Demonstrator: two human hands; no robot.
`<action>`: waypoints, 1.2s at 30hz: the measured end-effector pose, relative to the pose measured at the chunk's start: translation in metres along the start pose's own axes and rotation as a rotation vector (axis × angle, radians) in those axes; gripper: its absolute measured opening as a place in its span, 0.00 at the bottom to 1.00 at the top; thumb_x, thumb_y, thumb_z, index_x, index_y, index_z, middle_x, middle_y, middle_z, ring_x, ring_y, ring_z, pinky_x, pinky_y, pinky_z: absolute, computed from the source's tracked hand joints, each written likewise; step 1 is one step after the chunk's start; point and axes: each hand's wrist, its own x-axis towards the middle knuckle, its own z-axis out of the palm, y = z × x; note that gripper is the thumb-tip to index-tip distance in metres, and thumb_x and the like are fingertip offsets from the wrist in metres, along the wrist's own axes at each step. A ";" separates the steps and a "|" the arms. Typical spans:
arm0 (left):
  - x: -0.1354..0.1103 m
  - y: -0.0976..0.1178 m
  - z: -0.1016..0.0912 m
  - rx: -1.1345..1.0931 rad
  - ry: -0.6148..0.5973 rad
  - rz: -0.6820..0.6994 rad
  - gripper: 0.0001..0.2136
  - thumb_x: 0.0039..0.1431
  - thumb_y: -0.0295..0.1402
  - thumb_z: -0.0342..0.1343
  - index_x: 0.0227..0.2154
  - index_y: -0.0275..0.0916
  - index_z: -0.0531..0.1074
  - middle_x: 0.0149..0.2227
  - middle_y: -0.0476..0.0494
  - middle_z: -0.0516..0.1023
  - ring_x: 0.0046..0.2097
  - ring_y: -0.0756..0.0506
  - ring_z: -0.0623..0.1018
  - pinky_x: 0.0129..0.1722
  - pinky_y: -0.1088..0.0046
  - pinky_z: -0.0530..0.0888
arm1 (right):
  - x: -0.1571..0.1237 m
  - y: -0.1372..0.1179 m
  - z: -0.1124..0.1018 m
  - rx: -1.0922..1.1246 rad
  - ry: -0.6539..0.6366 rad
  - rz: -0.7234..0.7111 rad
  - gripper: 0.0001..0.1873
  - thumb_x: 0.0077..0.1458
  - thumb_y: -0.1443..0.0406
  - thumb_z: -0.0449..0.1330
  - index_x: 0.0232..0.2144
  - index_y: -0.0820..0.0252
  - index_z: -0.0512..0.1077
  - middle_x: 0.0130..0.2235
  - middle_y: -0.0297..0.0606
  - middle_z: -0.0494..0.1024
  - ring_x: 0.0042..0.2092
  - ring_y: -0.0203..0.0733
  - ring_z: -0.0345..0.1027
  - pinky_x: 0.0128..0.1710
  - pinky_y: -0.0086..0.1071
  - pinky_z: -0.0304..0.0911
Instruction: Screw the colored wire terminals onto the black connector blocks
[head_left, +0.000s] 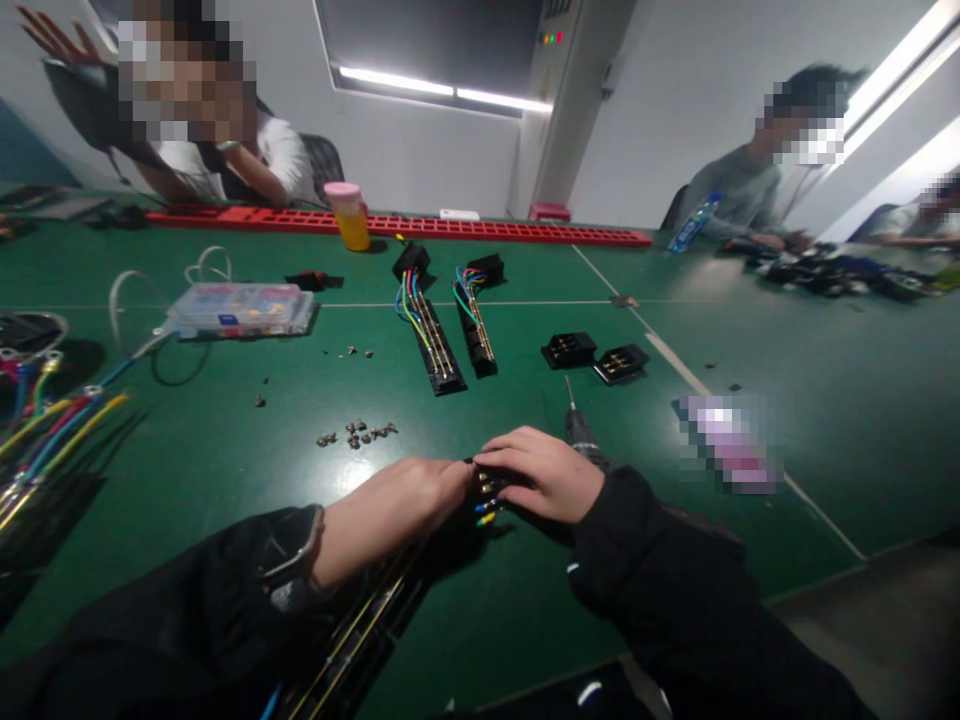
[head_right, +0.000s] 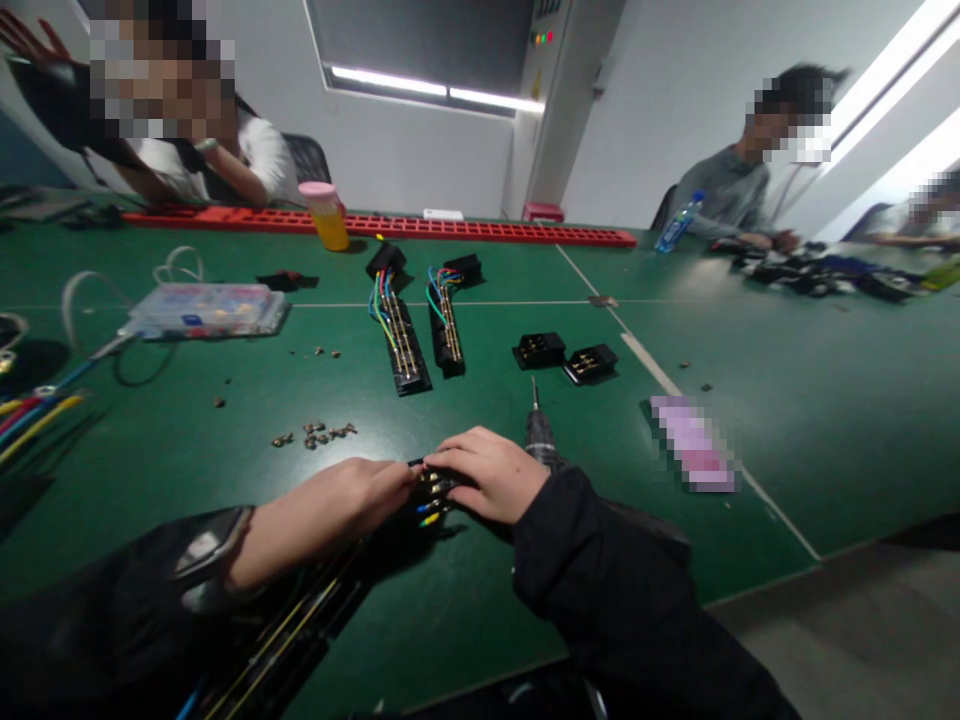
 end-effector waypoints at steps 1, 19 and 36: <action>0.002 -0.001 0.000 -0.010 0.000 -0.009 0.07 0.74 0.29 0.47 0.37 0.38 0.66 0.26 0.52 0.72 0.24 0.50 0.69 0.25 0.70 0.56 | 0.000 0.000 0.000 0.000 0.002 0.001 0.24 0.61 0.69 0.64 0.59 0.62 0.71 0.55 0.49 0.78 0.54 0.49 0.71 0.57 0.47 0.69; 0.000 -0.013 0.008 -0.133 -0.039 -0.062 0.10 0.76 0.33 0.46 0.39 0.38 0.69 0.28 0.50 0.74 0.26 0.51 0.71 0.27 0.71 0.57 | -0.001 0.000 0.000 -0.044 -0.010 0.014 0.21 0.64 0.66 0.62 0.59 0.60 0.73 0.54 0.48 0.77 0.54 0.48 0.70 0.56 0.46 0.70; -0.005 -0.020 0.014 -0.103 0.015 0.030 0.10 0.77 0.33 0.46 0.41 0.38 0.70 0.30 0.49 0.75 0.29 0.50 0.73 0.29 0.71 0.62 | -0.001 0.000 0.002 -0.037 -0.007 0.040 0.19 0.63 0.66 0.64 0.56 0.61 0.75 0.53 0.48 0.78 0.54 0.49 0.70 0.57 0.46 0.70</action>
